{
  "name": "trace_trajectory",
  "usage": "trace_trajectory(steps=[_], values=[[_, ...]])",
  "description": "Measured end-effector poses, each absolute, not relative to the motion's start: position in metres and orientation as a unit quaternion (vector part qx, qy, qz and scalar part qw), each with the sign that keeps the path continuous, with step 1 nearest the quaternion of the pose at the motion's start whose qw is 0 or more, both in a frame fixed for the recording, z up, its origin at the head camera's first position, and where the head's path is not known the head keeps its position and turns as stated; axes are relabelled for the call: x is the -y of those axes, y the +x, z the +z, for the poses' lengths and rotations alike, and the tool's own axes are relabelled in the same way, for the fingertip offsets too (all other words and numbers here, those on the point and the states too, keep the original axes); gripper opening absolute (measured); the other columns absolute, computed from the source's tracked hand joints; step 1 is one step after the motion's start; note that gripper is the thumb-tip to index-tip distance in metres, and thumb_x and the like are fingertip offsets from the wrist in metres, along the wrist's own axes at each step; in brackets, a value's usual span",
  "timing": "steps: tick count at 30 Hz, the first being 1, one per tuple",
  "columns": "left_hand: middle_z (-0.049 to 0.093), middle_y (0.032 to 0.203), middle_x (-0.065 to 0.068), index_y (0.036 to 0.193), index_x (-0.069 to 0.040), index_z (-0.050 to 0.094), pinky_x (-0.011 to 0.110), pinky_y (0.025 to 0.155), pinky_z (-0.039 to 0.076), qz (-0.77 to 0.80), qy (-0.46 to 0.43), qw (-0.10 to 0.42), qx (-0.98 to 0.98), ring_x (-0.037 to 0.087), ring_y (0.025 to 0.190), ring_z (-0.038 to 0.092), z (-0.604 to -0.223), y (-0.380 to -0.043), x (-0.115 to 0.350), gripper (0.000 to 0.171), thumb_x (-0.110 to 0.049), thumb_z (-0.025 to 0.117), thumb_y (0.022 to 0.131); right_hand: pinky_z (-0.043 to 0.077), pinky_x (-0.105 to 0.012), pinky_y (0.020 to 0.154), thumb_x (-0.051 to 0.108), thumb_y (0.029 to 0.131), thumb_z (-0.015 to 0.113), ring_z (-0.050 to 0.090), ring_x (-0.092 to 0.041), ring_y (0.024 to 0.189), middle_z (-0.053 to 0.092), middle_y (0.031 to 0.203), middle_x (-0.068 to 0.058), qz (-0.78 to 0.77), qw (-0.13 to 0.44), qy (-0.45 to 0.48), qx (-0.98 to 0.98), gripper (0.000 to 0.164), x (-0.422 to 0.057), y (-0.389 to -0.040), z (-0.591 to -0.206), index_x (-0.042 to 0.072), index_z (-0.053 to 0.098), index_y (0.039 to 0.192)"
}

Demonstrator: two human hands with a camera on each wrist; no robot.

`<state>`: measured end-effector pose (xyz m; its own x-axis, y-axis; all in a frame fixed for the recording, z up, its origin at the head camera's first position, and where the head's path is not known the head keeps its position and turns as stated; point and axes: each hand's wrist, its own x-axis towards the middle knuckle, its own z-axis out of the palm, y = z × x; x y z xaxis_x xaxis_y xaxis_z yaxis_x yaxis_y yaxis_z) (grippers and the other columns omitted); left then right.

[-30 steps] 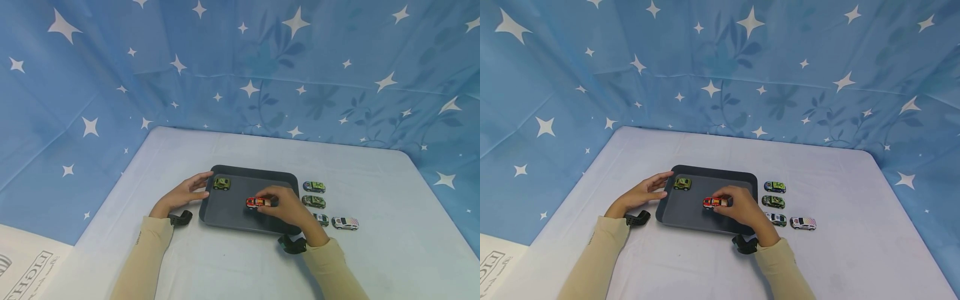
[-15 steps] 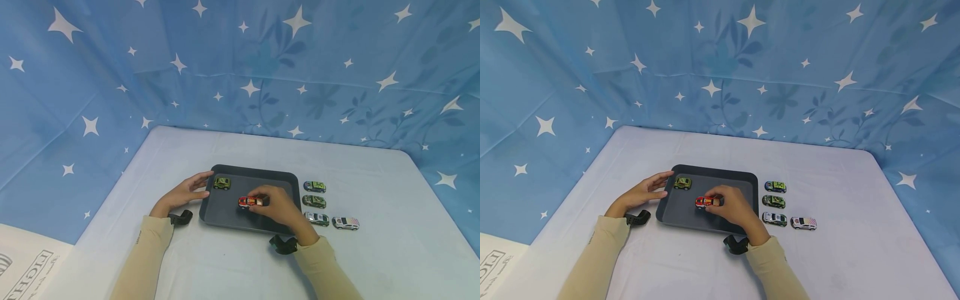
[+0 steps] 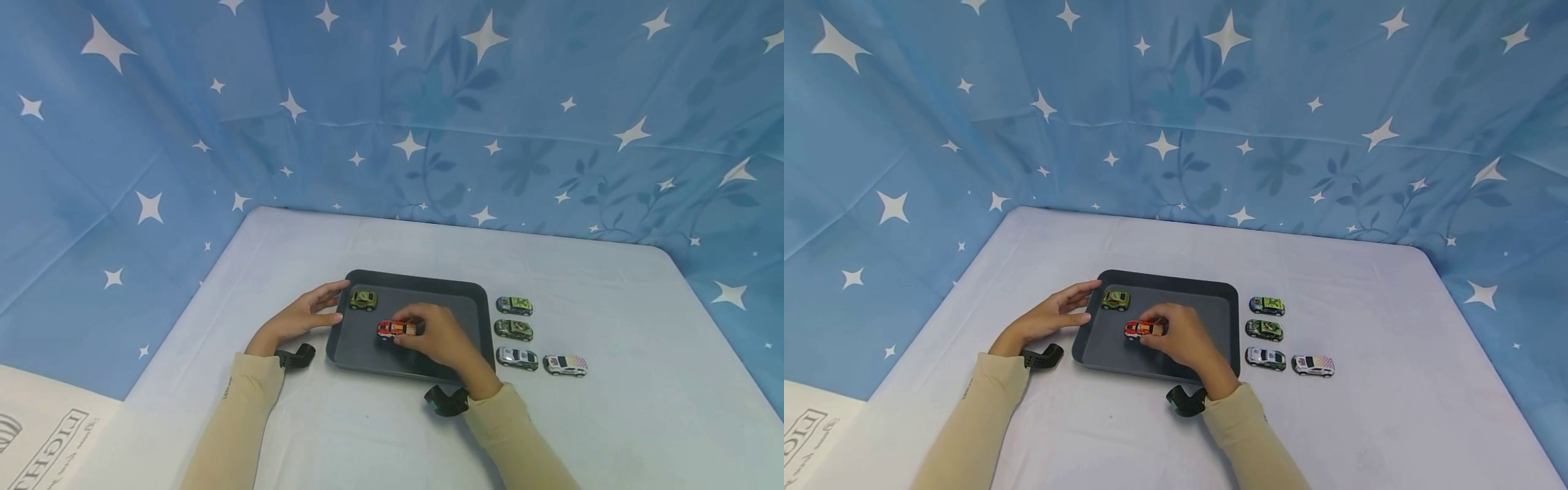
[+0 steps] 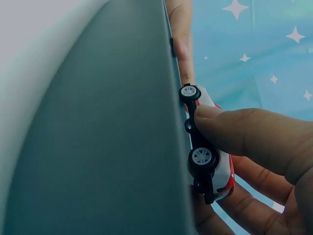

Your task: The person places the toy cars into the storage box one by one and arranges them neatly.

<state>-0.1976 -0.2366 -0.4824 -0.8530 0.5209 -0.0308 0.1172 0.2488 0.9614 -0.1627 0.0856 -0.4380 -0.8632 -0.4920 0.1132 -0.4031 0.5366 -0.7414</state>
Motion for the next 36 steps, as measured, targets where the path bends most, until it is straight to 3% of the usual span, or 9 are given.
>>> trace_trajectory(steps=[11,22,36], values=[[0.027,0.175,0.024,0.169,-0.002,0.031,0.068,0.127,0.025,0.579,0.199,0.179,-0.77,0.053,0.158,0.029,-0.484,-0.198,0.236,0.08,-0.022,0.074,0.105,0.056,-0.038,0.08,0.007,0.088,0.091,0.07,-0.017,0.094,0.078,0.103,0.0,-0.416,0.056,-0.211,-0.883,0.026,-0.069,-0.166,-0.442,0.008,0.081,0.113],[0.026,0.175,0.025,0.169,-0.001,0.031,0.068,0.127,0.025,0.578,0.202,0.179,-0.77,0.053,0.158,0.029,-0.482,-0.198,0.236,0.079,-0.021,0.073,0.106,0.055,-0.037,0.079,0.005,0.087,0.091,0.065,-0.014,0.087,0.078,0.102,-0.002,-0.421,0.064,-0.191,-0.884,0.025,-0.057,-0.17,-0.452,0.007,0.081,0.11],[0.027,0.176,0.023,0.17,-0.003,0.031,0.068,0.127,0.025,0.579,0.201,0.178,-0.769,0.052,0.158,0.03,-0.483,-0.199,0.236,0.08,-0.024,0.074,0.105,0.058,-0.043,0.083,0.007,0.088,0.091,0.069,-0.018,0.091,0.078,0.101,-0.003,-0.409,0.055,-0.184,-0.892,0.024,-0.037,-0.174,-0.448,0.007,0.082,0.109]])
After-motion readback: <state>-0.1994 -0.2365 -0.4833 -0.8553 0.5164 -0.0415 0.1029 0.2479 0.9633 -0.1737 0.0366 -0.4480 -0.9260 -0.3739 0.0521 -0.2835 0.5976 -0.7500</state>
